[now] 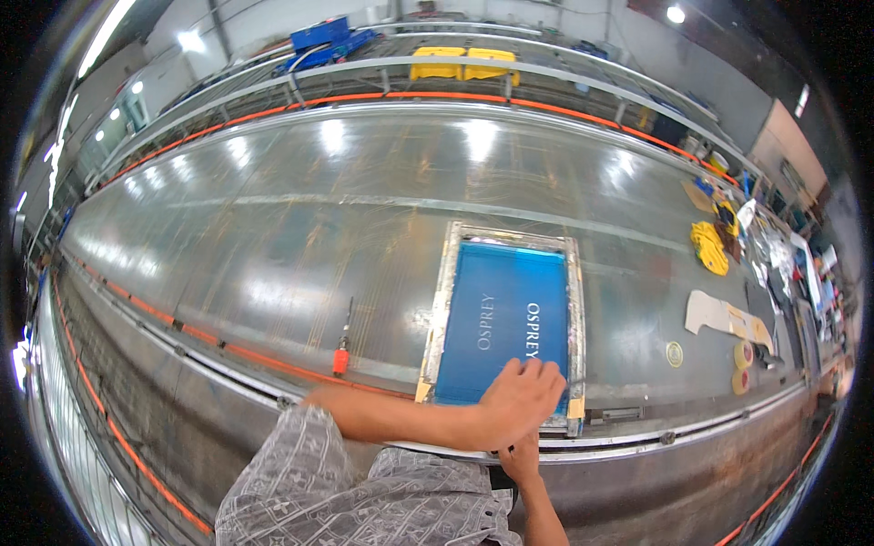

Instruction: The person aligns a blue Osprey silkscreen frame on a metal table, repeatedly checking its position against a white paper template. They use a red-handled tool to adjust the frame's clamps and ensure it is properly secured.

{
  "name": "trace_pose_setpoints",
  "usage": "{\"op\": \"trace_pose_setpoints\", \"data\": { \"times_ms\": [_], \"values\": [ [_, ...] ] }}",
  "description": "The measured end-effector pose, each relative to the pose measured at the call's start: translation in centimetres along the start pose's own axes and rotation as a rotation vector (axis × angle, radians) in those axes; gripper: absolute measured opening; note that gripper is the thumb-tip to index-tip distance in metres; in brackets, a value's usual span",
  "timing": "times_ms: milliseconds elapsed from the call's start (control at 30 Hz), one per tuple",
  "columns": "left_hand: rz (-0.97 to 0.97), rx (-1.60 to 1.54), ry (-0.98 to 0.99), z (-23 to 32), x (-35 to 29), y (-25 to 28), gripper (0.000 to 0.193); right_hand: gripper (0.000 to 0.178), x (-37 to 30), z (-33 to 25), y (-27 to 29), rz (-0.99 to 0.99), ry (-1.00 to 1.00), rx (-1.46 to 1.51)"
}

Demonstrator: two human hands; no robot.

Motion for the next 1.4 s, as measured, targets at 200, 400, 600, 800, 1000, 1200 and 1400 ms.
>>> {"op": "trace_pose_setpoints", "data": {
  "times_ms": [200, 400, 600, 800, 1000, 1200, 1400],
  "values": [
    [0.094, -0.075, 0.102, 1.5, 3.2, -2.0, 0.023, 0.043, 1.8, 3.4, 0.4, -0.031, -0.090, 0.013],
    [0.284, -0.344, -0.982, -1.7, 9.1, -4.9, 0.035, 0.048, 3.2, 5.9, 1.6, -0.031, 0.032, -0.060],
    [0.440, -0.449, -0.601, 6.1, 11.8, -6.2, 0.030, 0.038, 0.4, 10.3, 1.4, 0.106, -0.065, 0.259],
    [0.819, -1.408, 0.045, 13.3, 7.8, -9.8, 0.055, 0.037, 0.3, 7.8, 4.9, 0.072, -0.056, 0.138],
    [-0.462, -1.989, -0.456, 1.7, 9.1, -11.4, 0.052, 0.037, -0.2, 7.2, 5.9, 0.091, -0.053, 0.127],
    [0.071, -1.817, 0.417, 3.2, 9.3, -8.8, 0.048, 0.040, -0.3, 6.9, 4.6, 0.130, -0.021, 0.061],
    [-0.012, -1.557, 0.385, 9.0, 9.1, -3.4, 0.052, 0.037, -1.0, 6.6, 5.9, 0.126, -0.016, 0.073]
  ]
}}
Point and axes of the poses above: each hand's wrist, its own x-axis towards the middle knuckle, its own y-axis out of the back of the hand, z = x × y, the point moved 2 cm from there along x, towards the middle knuckle, and after that the axes turned 7 degrees about -z, right-handed, at the moved point
